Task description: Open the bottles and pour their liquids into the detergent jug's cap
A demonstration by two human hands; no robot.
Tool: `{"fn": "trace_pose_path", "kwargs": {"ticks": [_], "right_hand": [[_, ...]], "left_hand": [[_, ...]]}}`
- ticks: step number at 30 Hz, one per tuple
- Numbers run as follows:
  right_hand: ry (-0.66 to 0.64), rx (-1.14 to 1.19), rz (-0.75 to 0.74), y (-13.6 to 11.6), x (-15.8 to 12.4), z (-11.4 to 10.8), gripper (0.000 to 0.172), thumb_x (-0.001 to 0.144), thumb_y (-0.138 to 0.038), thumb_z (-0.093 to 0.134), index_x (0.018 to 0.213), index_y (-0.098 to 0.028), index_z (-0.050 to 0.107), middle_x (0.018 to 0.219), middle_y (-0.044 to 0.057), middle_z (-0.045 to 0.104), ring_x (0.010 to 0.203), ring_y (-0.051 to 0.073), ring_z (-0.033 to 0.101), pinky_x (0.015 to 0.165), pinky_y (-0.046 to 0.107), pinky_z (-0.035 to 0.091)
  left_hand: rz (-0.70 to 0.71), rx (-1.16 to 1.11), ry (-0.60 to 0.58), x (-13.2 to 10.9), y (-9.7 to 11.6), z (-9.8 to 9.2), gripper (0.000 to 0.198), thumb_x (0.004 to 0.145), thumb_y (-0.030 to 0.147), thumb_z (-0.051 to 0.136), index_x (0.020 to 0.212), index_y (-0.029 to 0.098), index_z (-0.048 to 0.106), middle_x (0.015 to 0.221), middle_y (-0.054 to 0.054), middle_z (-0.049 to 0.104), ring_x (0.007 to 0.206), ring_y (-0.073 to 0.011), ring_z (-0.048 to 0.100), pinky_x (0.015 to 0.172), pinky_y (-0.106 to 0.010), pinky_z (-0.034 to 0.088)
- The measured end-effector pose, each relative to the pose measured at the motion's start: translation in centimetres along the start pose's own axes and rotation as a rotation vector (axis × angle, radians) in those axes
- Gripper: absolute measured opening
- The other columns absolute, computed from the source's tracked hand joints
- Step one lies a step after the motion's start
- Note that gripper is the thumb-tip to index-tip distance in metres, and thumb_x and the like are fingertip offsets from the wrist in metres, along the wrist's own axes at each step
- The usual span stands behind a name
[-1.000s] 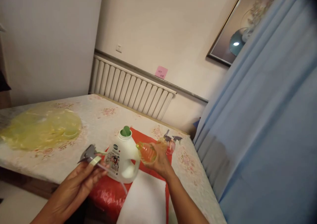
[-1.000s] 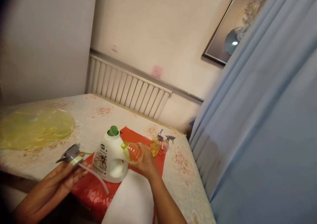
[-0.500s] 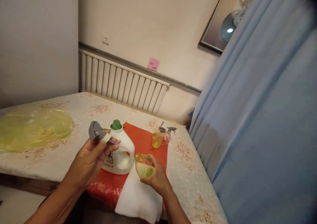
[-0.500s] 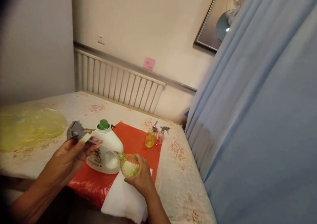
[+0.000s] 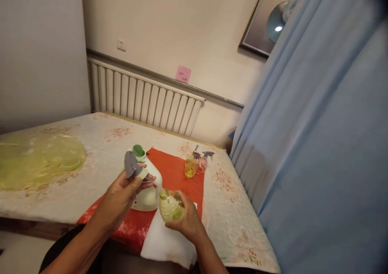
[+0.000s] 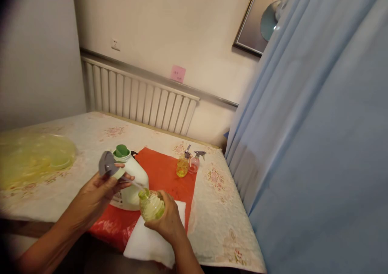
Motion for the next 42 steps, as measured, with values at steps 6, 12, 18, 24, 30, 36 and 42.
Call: {"fn": "trace_pose_path", "kwargs": {"ticks": [6,12,18,24,30,36,42], "right_hand": [[-0.006,0.065,0.012,-1.8,-0.4,0.4,0.081,0.047,-0.011,0.084,0.122,-0.024,0.056,0.114,0.004,0.065,0.101,0.025,0.061,0.091,0.037,0.048],[0.009,0.062,0.022,-2.5,-0.9,0.5,0.079,0.045,-0.011,0.084,0.119,-0.023,0.058,0.109,0.004,0.066,0.098,0.025,0.062,0.087,0.037,0.049],[0.030,0.079,0.028,-2.7,-1.2,0.6,0.079,0.043,-0.011,0.084,0.118,-0.022,0.060,0.108,0.004,0.067,0.097,0.025,0.062,0.086,0.036,0.050],[0.009,0.220,0.050,-3.2,-1.6,0.5,0.077,0.042,-0.011,0.083,0.116,-0.023,0.062,0.106,0.003,0.068,0.095,0.024,0.063,0.085,0.034,0.050],[-0.111,0.602,0.140,-3.1,-2.3,0.8,0.078,0.045,-0.023,0.086,0.119,-0.023,0.062,0.100,0.001,0.070,0.093,0.024,0.064,0.087,0.036,0.049],[-0.169,0.921,0.113,-3.6,-2.8,1.6,0.074,0.047,-0.034,0.088,0.115,-0.020,0.065,0.100,0.003,0.070,0.093,0.025,0.064,0.092,0.039,0.045],[-0.182,1.013,0.130,-3.7,-3.2,2.2,0.074,0.044,-0.032,0.088,0.114,-0.019,0.065,0.098,0.004,0.070,0.089,0.025,0.063,0.085,0.035,0.046]], "left_hand": [[-0.163,0.209,-0.128,-0.6,-4.4,0.1,0.047,0.074,0.039,0.077,0.116,0.022,0.064,0.114,-0.006,0.071,0.110,-0.0259,0.061,0.093,-0.032,0.047],[-0.172,0.262,-0.209,-0.8,-5.4,0.0,0.050,0.078,0.042,0.072,0.123,0.023,0.061,0.123,-0.007,0.067,0.125,-0.0300,0.051,0.106,-0.039,0.037],[-0.174,0.319,-0.237,-0.9,-4.4,1.0,0.049,0.076,0.045,0.072,0.118,0.022,0.064,0.120,-0.008,0.068,0.123,-0.0322,0.053,0.106,-0.042,0.038],[-0.218,0.325,-0.281,-1.1,-4.2,1.2,0.045,0.074,0.047,0.073,0.111,0.021,0.068,0.114,-0.008,0.070,0.118,-0.0338,0.056,0.101,-0.043,0.043],[-0.254,0.247,-0.373,-0.1,-4.1,1.3,0.043,0.081,0.042,0.068,0.117,0.019,0.062,0.110,-0.009,0.070,0.111,-0.0299,0.059,0.099,-0.042,0.041],[-0.344,0.130,-0.417,0.0,-3.2,2.0,0.038,0.080,0.037,0.070,0.112,0.017,0.065,0.104,-0.011,0.070,0.101,-0.0284,0.063,0.093,-0.041,0.044],[-0.286,0.217,-0.480,-0.3,-3.4,2.0,0.034,0.085,0.036,0.065,0.114,0.019,0.066,0.108,-0.010,0.069,0.102,-0.0260,0.062,0.088,-0.036,0.047]]}}
Point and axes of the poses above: each hand's wrist, its own x-axis towards the middle knuckle, its own z-axis out of the palm, y = z × x, the point moved 5 cm from there along x, towards the middle knuckle
